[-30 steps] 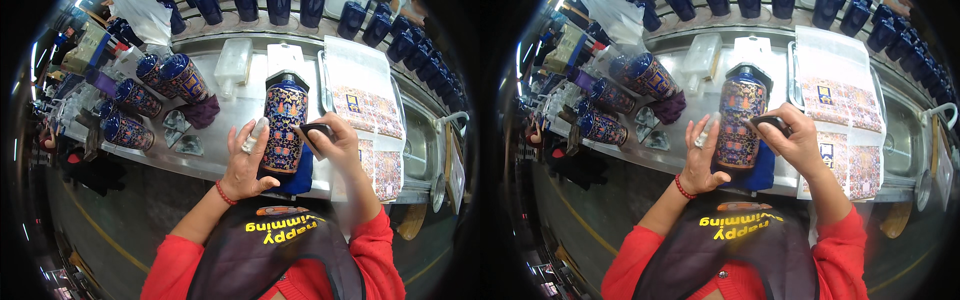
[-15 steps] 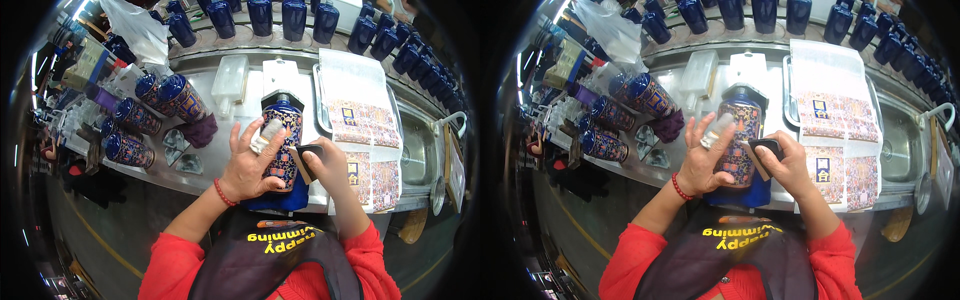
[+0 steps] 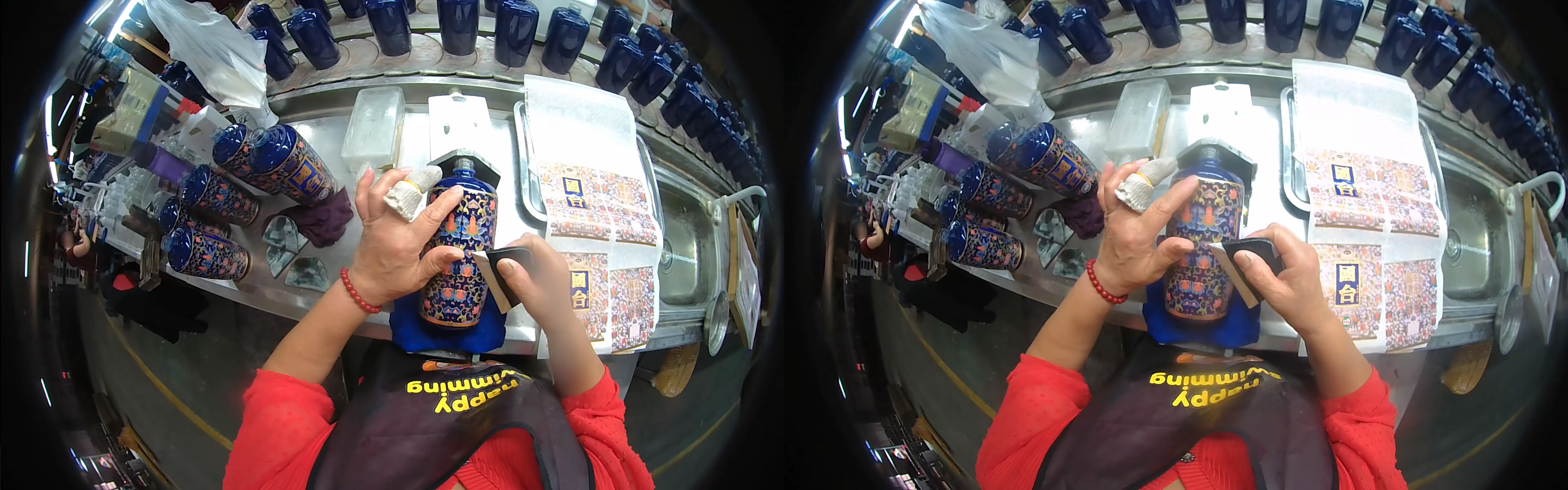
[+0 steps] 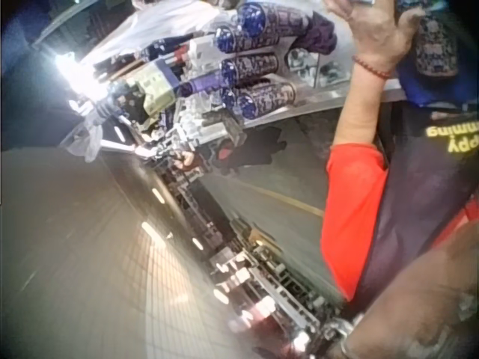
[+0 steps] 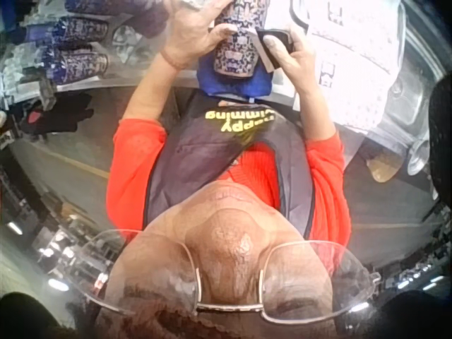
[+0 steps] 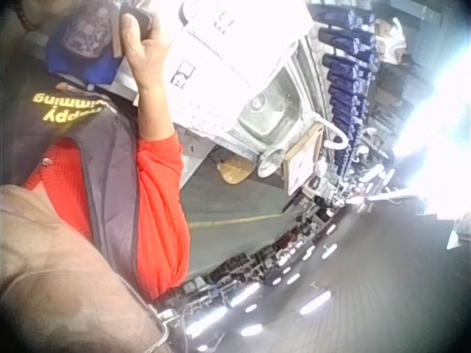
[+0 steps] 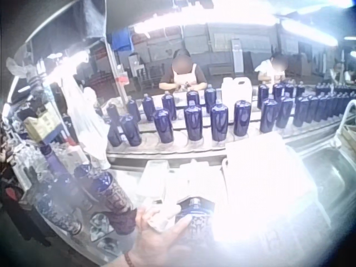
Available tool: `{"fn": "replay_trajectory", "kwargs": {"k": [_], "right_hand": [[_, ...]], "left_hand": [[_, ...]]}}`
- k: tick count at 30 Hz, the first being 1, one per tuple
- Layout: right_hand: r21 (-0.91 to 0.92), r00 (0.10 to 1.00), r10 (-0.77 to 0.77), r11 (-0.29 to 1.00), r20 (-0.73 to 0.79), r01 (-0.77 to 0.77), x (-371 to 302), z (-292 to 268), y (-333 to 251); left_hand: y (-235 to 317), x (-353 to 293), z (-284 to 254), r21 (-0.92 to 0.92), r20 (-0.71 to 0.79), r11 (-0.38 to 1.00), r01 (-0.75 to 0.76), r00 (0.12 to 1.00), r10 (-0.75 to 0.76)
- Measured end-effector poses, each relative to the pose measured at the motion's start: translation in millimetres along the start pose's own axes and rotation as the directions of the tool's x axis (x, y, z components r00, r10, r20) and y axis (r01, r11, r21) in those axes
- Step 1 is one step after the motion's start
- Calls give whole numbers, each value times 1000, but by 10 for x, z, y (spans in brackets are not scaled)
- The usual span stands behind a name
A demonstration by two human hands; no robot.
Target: The person applies small decorative stickers to a blue cylindrical container, pressing each sticker with fingers and smoothing it with a black tool. The container is rotated to access different areas, and the person repeatedly picks stickers from a nearby tray.
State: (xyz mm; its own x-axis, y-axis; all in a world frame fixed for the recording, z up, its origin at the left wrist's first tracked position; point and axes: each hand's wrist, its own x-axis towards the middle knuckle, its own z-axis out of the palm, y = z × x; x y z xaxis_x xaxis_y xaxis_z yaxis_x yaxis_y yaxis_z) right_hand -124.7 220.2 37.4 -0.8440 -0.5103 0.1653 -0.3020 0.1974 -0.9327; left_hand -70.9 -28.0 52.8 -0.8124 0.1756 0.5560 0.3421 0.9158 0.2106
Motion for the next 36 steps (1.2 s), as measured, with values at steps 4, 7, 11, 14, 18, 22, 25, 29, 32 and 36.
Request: {"fn": "replay_trajectory", "kwargs": {"k": [4, 7, 11, 14, 18, 22, 25, 29, 32, 36], "right_hand": [[18, 999, 51, 999, 7, -51, -15, -5, -5], [38, 998, 60, 997, 7, -60, -14, 0, -16], [39, 998, 60, 997, 5, -60, -9, 3, -13], [46, 998, 59, 997, 6, -59, -12, 0, -2], [54, 998, 65, 996, 8, -66, -14, 1, -1], [69, 997, 76, 995, 10, -76, -16, 7, -11], [61, 996, 87, 994, 8, -87, -21, 7, -14], [39, 998, 70, 997, -6, -70, -25, 6, -8], [46, 997, 77, 996, -6, -77, -25, 10, -3], [69, 997, 80, 994, 9, -81, -27, 13, -7]], "left_hand": [[1, 16, 11, -69, -28, 997, 25, 999, -27], [3, 8, 10, -64, -22, 998, 29, 999, -30], [18, 7, 41, -72, -6, 997, 28, 1000, -28], [17, 13, 50, -90, -2, 996, 29, 1000, -29], [19, 15, 43, -75, -9, 997, 34, 999, -35], [24, 19, 62, -89, 2, 996, 30, 1000, -30], [21, 9, 65, -138, 3, 989, 50, 999, -50], [25, -11, 56, -171, -16, 983, 69, 997, -73], [46, -19, 63, -139, -1, 988, 65, 998, -66], [53, -40, 64, -133, 5, 989, 65, 998, -65]]}}
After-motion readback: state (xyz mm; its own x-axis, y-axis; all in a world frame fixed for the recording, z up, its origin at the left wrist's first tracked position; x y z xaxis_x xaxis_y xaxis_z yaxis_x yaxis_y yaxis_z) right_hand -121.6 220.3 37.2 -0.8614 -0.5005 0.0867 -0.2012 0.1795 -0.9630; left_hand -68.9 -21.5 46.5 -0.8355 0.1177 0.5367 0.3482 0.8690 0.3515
